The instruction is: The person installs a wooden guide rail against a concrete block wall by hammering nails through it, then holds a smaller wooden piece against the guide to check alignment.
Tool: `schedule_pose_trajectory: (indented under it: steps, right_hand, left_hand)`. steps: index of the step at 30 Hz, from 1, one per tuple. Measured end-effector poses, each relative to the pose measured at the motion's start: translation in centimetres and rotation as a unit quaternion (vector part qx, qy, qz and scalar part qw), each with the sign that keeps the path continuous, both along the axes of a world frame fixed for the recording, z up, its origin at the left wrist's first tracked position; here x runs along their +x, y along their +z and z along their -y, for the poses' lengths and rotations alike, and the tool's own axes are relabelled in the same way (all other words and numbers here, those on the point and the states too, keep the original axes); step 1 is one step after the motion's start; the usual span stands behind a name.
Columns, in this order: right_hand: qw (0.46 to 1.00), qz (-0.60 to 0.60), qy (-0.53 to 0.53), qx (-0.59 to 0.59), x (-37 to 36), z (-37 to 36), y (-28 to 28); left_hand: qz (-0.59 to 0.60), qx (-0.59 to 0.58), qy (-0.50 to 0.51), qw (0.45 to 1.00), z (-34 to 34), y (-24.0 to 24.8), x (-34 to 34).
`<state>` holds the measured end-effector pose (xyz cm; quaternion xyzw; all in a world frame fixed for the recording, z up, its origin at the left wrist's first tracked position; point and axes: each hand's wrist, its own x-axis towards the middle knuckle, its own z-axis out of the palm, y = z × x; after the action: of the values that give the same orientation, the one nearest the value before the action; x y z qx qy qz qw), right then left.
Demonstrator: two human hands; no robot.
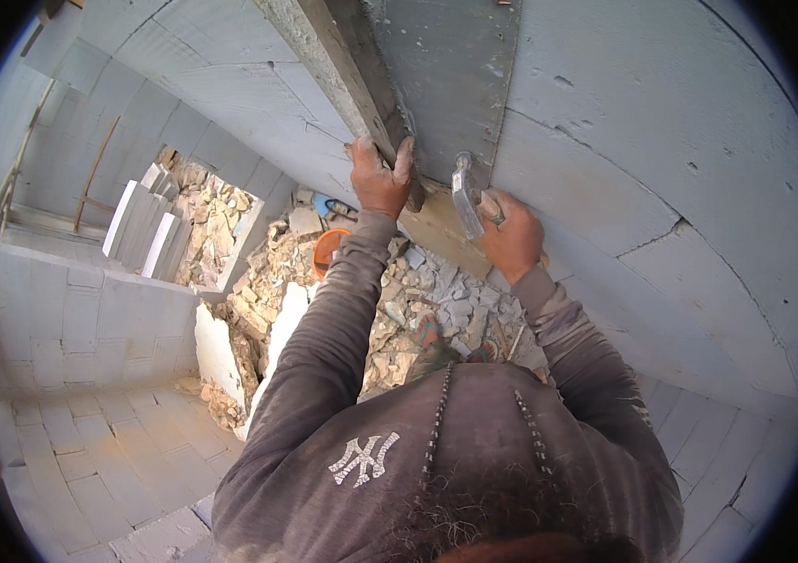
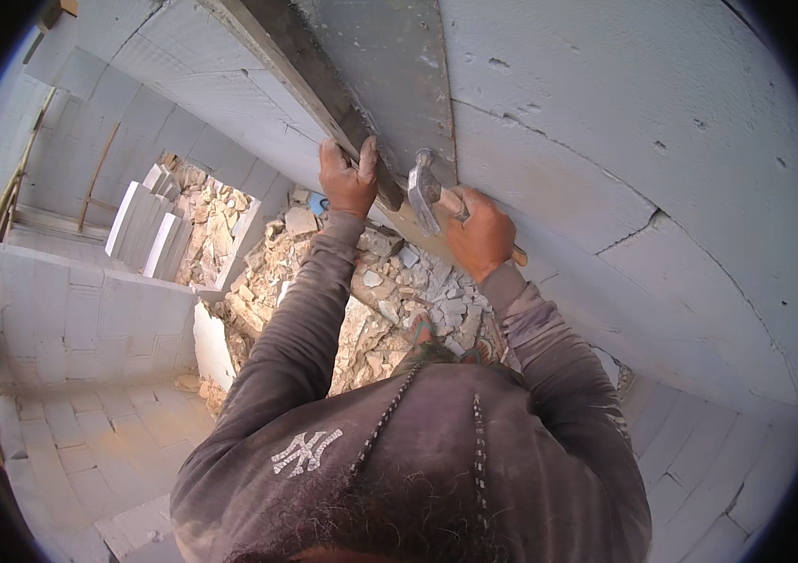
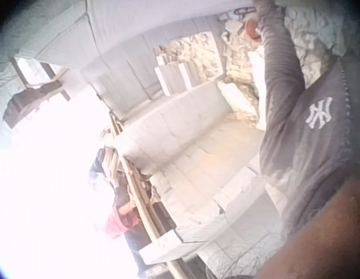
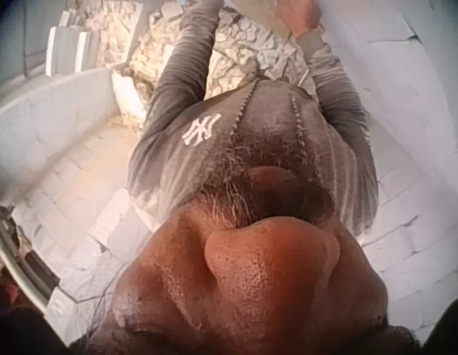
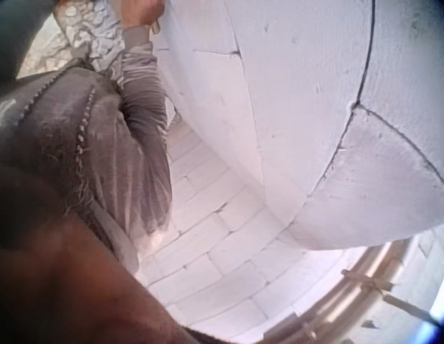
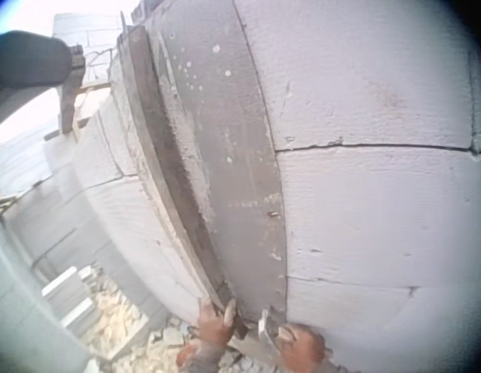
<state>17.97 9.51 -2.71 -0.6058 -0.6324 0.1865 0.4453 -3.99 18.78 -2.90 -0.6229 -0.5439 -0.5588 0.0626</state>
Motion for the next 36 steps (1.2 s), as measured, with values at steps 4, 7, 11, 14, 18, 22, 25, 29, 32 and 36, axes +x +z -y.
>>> schedule_pose_trajectory:
  steps: [4, 7, 11, 14, 18, 22, 25, 29, 32, 36]
  right_hand:
    - [0.999, -0.035, -0.003, 0.008, -0.1, -0.3, 1.2]
    - [0.999, -0.019, -0.022, 0.027, -0.4, -0.3, 0.9]
    - [0.998, -0.036, -0.03, 0.028, -1.0, -0.2, 0.8]
    - [0.998, -0.035, -0.04, 0.016, -1.3, -0.1, 0.2]
    - [0.998, -0.04, -0.056, 0.002, -1.8, -0.1, 0.7]
    - [0.997, -0.049, -0.054, 0.012, -1.5, -0.2, 0.4]
    - [0.997, -0.047, -0.062, 0.022, -1.7, -0.1, 0.3]
    - [0.996, -0.066, -0.062, 0.026, -1.8, 0.1, 0.7]
    - [0.995, -0.076, -0.057, 0.004, -2.0, 0.8, 2.4]
    - [0.995, -0.082, -0.062, 0.0, -1.7, 0.3, 1.9]
  left_hand:
    - [0.004, -0.045, -0.001, 0.999, 1.2, 1.6, 0.4]
    - [0.016, -0.051, 0.009, 0.999, 2.2, 3.0, 0.8]
    - [0.04, -0.063, 0.013, 0.997, 3.0, 4.4, 1.2]
    - [0.046, -0.038, 0.008, 0.998, 3.3, 6.7, 1.0]
    - [0.006, 0.014, -0.01, 1.0, 2.2, 11.1, 0.4]
    - [-0.018, 0.064, -0.03, 0.997, 1.1, 11.9, 0.0]
    - [-0.009, 0.077, -0.042, 0.996, 1.1, 11.9, -0.1]
    - [0.025, 0.105, -0.05, 0.993, 0.5, 11.8, 0.3]
    - [0.019, 0.096, -0.038, 0.994, 0.5, 12.7, 0.1]
    - [0.013, 0.074, -0.037, 0.996, 0.7, 13.5, 0.1]
